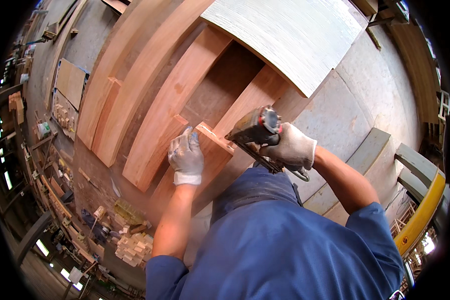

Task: The person applies glue to a white board and attaches it to a stack of wooden planks. They then use a nail gun to secure the board and additional wooden pieces to the structure, assembling a wooden frame.

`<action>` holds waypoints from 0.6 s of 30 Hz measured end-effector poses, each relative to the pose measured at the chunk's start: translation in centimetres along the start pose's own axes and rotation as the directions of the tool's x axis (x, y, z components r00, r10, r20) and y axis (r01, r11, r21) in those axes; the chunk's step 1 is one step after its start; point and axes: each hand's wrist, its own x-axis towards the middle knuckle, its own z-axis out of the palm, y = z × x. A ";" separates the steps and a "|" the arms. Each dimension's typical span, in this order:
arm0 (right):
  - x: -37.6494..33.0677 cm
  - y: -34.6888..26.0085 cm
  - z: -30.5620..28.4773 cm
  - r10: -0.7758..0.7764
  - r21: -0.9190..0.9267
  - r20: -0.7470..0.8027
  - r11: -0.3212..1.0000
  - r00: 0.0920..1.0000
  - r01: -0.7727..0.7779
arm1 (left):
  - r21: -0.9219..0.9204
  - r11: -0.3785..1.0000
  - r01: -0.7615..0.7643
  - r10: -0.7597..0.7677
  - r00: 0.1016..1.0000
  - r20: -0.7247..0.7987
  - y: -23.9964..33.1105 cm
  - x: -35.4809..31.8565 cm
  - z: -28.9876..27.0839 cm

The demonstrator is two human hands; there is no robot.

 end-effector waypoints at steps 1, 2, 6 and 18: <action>-0.4 0.4 -0.1 0.003 0.003 -0.019 1.000 1.000 -0.003 | 0.001 1.000 -0.002 0.002 1.000 -0.005 -0.2 -0.1 0.2; -1.2 0.5 -0.3 -0.016 0.034 -0.043 0.999 0.999 0.017 | 0.001 1.000 -0.004 0.004 1.000 -0.010 -0.4 -0.1 0.4; -3.5 2.3 -0.8 -0.098 0.073 -0.209 0.991 0.973 0.115 | -0.009 1.000 0.018 -0.018 1.000 -0.016 0.0 -0.1 0.3; -6.1 3.3 -2.9 -0.173 0.012 -0.223 0.983 0.959 0.181 | 0.126 0.992 0.023 -0.060 0.952 0.302 4.2 -4.2 -3.7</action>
